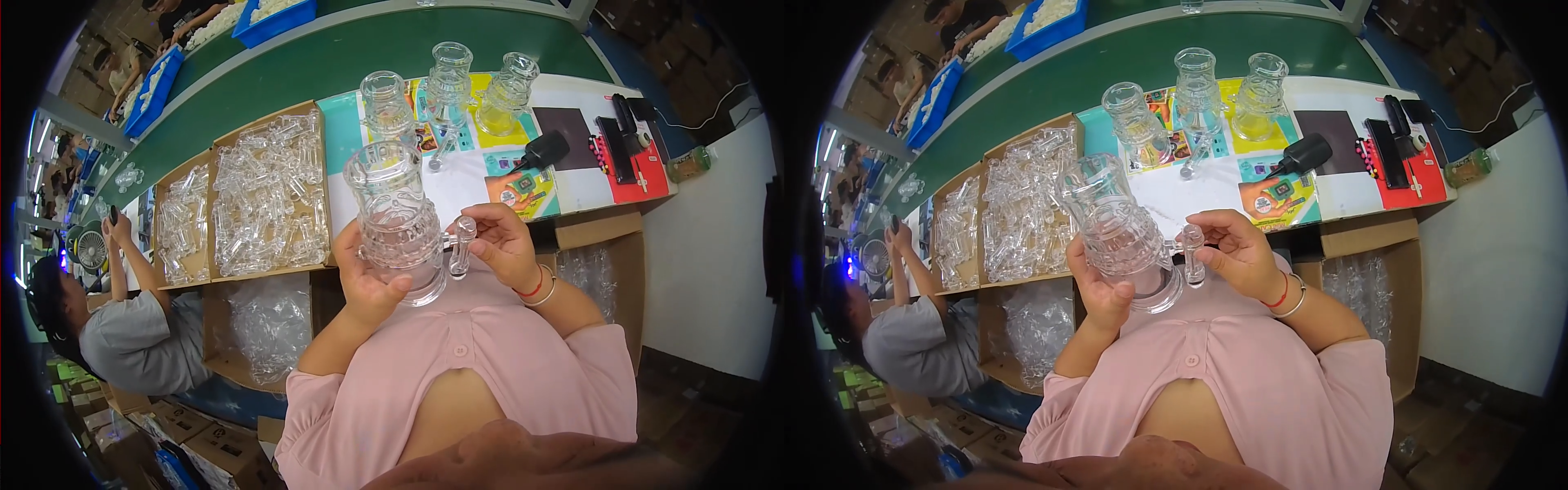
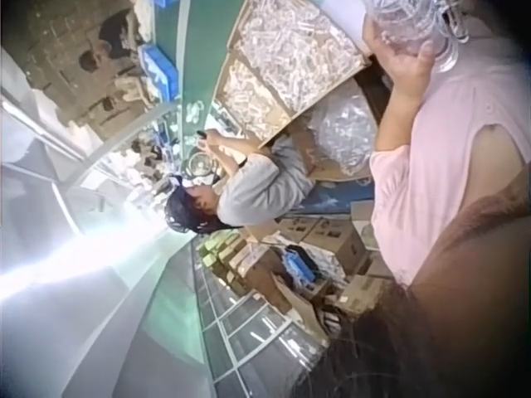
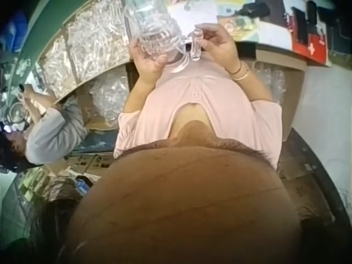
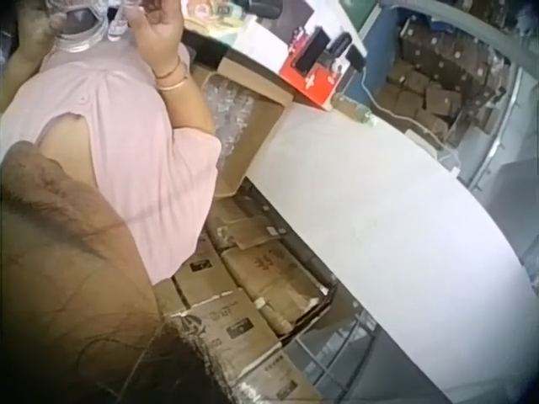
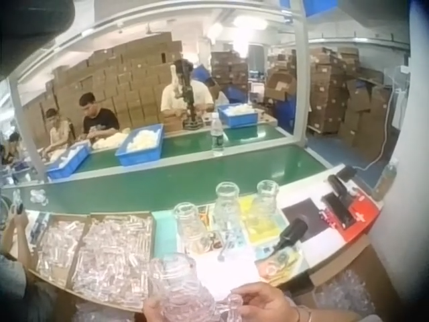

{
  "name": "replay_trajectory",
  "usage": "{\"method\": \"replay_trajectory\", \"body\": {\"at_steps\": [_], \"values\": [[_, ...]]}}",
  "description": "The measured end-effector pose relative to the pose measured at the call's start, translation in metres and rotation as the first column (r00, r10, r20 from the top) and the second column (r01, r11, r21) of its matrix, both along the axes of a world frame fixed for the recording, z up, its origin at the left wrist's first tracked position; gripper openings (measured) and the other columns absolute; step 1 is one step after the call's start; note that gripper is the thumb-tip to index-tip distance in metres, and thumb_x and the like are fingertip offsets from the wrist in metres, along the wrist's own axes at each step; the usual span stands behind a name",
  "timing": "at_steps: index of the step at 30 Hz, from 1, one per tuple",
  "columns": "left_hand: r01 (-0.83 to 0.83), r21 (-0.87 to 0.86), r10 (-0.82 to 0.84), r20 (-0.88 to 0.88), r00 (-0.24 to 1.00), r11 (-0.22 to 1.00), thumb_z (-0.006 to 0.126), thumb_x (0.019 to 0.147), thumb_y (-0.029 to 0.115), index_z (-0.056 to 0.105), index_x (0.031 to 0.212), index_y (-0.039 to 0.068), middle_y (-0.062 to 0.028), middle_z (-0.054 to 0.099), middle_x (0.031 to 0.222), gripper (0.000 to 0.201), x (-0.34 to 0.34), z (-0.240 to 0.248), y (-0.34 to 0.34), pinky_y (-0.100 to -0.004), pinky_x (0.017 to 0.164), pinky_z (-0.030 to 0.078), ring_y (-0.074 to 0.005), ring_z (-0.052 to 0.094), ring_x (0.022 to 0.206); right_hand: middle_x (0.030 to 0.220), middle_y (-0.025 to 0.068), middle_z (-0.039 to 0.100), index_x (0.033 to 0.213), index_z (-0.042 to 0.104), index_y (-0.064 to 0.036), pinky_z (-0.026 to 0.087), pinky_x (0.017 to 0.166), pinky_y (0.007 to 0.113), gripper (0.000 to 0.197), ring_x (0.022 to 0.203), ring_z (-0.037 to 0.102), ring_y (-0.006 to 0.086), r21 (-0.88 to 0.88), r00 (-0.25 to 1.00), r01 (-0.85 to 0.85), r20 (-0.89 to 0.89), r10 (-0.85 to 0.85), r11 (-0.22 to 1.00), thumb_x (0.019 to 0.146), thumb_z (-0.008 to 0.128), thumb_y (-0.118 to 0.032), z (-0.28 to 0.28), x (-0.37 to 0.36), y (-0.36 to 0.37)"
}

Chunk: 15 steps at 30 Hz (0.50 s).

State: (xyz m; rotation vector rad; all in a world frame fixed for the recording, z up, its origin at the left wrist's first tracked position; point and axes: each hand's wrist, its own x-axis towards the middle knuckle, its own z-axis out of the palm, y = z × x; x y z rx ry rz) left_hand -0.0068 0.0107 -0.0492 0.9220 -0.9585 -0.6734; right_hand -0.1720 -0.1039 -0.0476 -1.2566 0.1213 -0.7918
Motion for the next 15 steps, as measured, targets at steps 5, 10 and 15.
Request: {"method": "replay_trajectory", "body": {"at_steps": [5,10,15], "values": [[0.017,0.008,-0.017,-0.036,0.999,1.0,0.076,0.067,0.031,0.018,0.127,0.004,-0.0162,0.036,0.122,0.088,-0.002,0.002,0.002,-0.0394,0.091,0.042,-0.0252,0.045,0.111,0.101,0.0078,0.055,0.113,0.05,0.0011,0.043,0.079,0.024,0.04,0.088,0.054,0.0124,-0.121,0.992,0.106,-0.056,-0.113,0.987,0.076,0.064,0.001,0.0,-0.002,0.001],[-0.03,0.04,0.032,-0.053,0.998,0.999,0.081,0.06,0.026,0.017,0.13,0.006,-0.0161,0.036,0.123,0.097,-0.009,0.006,-0.001,-0.0399,0.092,0.041,-0.0257,0.045,0.112,0.092,0.0077,0.057,0.109,0.054,0.0012,0.043,0.075,0.024,0.039,0.081,0.053,0.0121,-0.242,0.986,0.149,-0.043,-0.164,0.959,0.073,0.067,0.001,0.003,-0.002,-0.001],[0.077,0.154,-0.032,-0.28,0.96,0.985,0.084,0.054,0.03,0.018,0.131,0.004,-0.0145,0.041,0.122,0.105,-0.007,0.015,-0.005,-0.0382,0.094,0.04,-0.0246,0.048,0.109,0.088,0.0085,0.058,0.105,0.057,0.0004,0.043,0.073,0.024,0.04,0.08,0.054,0.0133,-0.349,0.971,0.16,-0.112,-0.211,0.923,0.069,0.072,-0.004,0.005,-0.012,-0.006]]}}
